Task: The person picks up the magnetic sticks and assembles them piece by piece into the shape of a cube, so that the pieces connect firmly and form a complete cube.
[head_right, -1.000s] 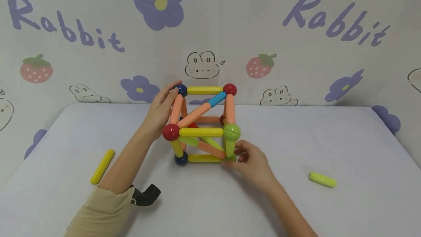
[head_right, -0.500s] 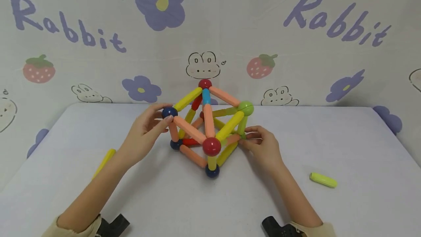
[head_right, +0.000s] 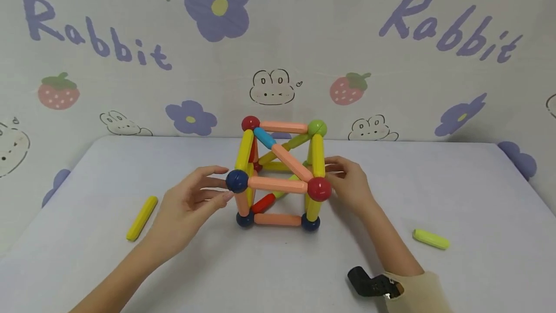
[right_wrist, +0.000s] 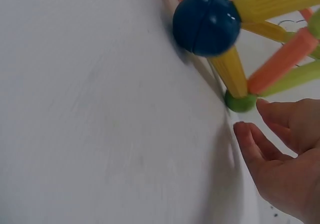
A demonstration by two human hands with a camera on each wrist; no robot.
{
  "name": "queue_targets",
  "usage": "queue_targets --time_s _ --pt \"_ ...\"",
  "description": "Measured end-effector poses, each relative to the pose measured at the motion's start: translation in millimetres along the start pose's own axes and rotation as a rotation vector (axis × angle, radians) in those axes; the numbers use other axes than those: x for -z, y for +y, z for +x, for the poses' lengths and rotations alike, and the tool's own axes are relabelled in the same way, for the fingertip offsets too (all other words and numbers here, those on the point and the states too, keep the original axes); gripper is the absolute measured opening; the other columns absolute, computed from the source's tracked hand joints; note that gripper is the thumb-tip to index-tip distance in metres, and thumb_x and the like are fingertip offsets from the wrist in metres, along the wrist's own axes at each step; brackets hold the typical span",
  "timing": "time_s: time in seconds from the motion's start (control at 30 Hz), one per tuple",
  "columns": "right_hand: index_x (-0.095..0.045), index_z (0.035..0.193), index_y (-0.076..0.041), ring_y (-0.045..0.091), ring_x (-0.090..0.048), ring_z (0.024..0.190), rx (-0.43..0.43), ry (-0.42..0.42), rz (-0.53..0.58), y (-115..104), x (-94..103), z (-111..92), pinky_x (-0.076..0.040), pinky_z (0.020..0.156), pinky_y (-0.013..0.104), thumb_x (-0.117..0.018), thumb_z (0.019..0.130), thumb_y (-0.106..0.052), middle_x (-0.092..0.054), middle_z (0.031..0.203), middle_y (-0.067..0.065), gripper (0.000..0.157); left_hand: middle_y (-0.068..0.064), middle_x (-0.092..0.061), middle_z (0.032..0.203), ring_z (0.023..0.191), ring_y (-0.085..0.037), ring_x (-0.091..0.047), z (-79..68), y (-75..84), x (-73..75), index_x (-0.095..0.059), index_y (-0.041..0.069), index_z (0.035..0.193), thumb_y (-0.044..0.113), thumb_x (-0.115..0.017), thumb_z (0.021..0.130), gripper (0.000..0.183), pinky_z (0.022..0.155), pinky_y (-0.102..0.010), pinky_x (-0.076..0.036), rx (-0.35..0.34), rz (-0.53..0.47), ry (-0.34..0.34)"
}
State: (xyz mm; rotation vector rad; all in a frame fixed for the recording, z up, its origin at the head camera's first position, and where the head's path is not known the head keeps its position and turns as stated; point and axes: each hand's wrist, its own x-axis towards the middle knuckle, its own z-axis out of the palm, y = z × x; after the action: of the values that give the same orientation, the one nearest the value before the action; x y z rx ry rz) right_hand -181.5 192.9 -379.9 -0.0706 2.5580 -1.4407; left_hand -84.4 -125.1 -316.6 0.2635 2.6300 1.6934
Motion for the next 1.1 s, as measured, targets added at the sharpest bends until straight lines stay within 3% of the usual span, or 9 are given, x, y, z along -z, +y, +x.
queue_targets --time_s 0.23,0.4,0.5,0.57,0.67,0.73,0.8,0.9,1.1 --pt "-0.057 0.146 -0.002 0.042 -0.067 0.119 0.113 0.072 -0.143 18 38.7 -43 -0.053 0.086 0.014 -0.063 0.107 -0.023 -0.065 0.137 0.027 0.045 -0.008 -0.077 0.118 0.107 -0.008 -0.072 -21.1 -34.5 42.3 -0.069 0.010 0.131 0.016 -0.076 0.099 0.033 0.092 -0.018 -0.058 -0.008 0.140 0.219" --pt "-0.064 0.140 -0.005 -0.007 -0.064 0.102 0.148 0.163 -0.254 39 67.0 -73 -0.047 0.077 0.003 -0.069 0.104 -0.021 -0.070 0.131 0.024 0.040 -0.014 -0.074 0.125 0.111 -0.021 -0.071 -32.3 -64.0 75.6 -0.069 0.006 0.131 0.017 -0.076 0.099 0.035 0.084 -0.004 -0.049 0.068 0.274 0.323" --pt "-0.067 0.137 -0.009 -0.023 -0.050 0.096 0.140 0.194 -0.331 56 82.4 -89 -0.045 0.075 0.004 -0.074 0.101 -0.024 -0.073 0.127 0.009 0.039 -0.016 -0.068 0.136 0.121 -0.034 -0.065 -35.9 -80.3 91.8 -0.065 0.005 0.137 0.024 -0.076 0.099 0.044 0.088 -0.013 -0.051 0.190 0.333 0.295" --pt "-0.067 0.137 -0.010 -0.009 -0.057 0.103 0.107 0.184 -0.385 66 91.1 -98 -0.045 0.073 0.011 -0.076 0.099 -0.027 -0.070 0.126 -0.002 0.043 -0.021 -0.062 0.142 0.126 -0.040 -0.061 -36.4 -89.2 99.4 -0.061 0.004 0.143 0.026 -0.076 0.099 0.051 0.097 -0.027 -0.055 0.269 0.357 0.244" --pt "-0.063 0.141 -0.007 0.029 -0.061 0.116 0.030 0.118 -0.430 76 101.5 -107 -0.052 0.085 0.035 -0.077 0.099 -0.032 -0.066 0.135 0.006 0.052 -0.027 -0.056 0.145 0.126 -0.044 -0.058 -33.7 -98.3 105.0 -0.053 0.002 0.149 0.028 -0.077 0.099 0.061 0.100 -0.048 -0.056 0.371 0.365 0.157" --pt "-0.061 0.142 -0.002 0.050 -0.056 0.117 -0.006 0.076 -0.455 81 104.5 -109 -0.052 0.087 0.051 -0.077 0.098 -0.032 -0.063 0.139 0.021 0.055 -0.029 -0.056 0.144 0.122 -0.042 -0.060 -31.3 -102.5 106.4 -0.051 0.000 0.151 0.027 -0.077 0.098 0.065 0.094 -0.044 -0.058 0.404 0.375 0.111" --pt "-0.061 0.140 0.002 0.053 -0.056 0.116 -0.019 0.054 -0.471 85 106.4 -109 -0.050 0.086 0.061 -0.077 0.099 -0.028 -0.058 0.140 0.033 0.054 -0.028 -0.059 0.140 0.116 -0.038 -0.061 -29.1 -105.5 106.9 -0.051 -0.001 0.150 0.027 -0.078 0.097 0.065 0.084 -0.032 -0.058 0.416 0.382 0.084" --pt "-0.065 0.134 0.003 0.045 -0.061 0.106 -0.013 0.067 -0.505 88 106.7 -107 -0.053 0.080 0.044 -0.077 0.099 -0.023 -0.064 0.129 0.032 0.045 -0.027 -0.064 0.131 0.107 -0.033 -0.064 -27.7 -107.6 107.2 -0.055 -0.004 0.145 0.022 -0.078 0.096 0.059 0.071 -0.020 -0.054 0.385 0.390 0.074" --pt "-0.070 0.122 0.006 0.029 -0.067 0.094 0.009 0.113 -0.531 88 106.5 -106 -0.046 0.066 0.014 -0.079 0.095 -0.016 -0.071 0.112 0.025 0.036 -0.026 -0.070 0.121 0.101 -0.033 -0.069 -27.3 -106.7 105.2 -0.067 -0.007 0.132 0.012 -0.078 0.095 0.043 0.064 -0.021 -0.054 0.337 0.403 0.080"
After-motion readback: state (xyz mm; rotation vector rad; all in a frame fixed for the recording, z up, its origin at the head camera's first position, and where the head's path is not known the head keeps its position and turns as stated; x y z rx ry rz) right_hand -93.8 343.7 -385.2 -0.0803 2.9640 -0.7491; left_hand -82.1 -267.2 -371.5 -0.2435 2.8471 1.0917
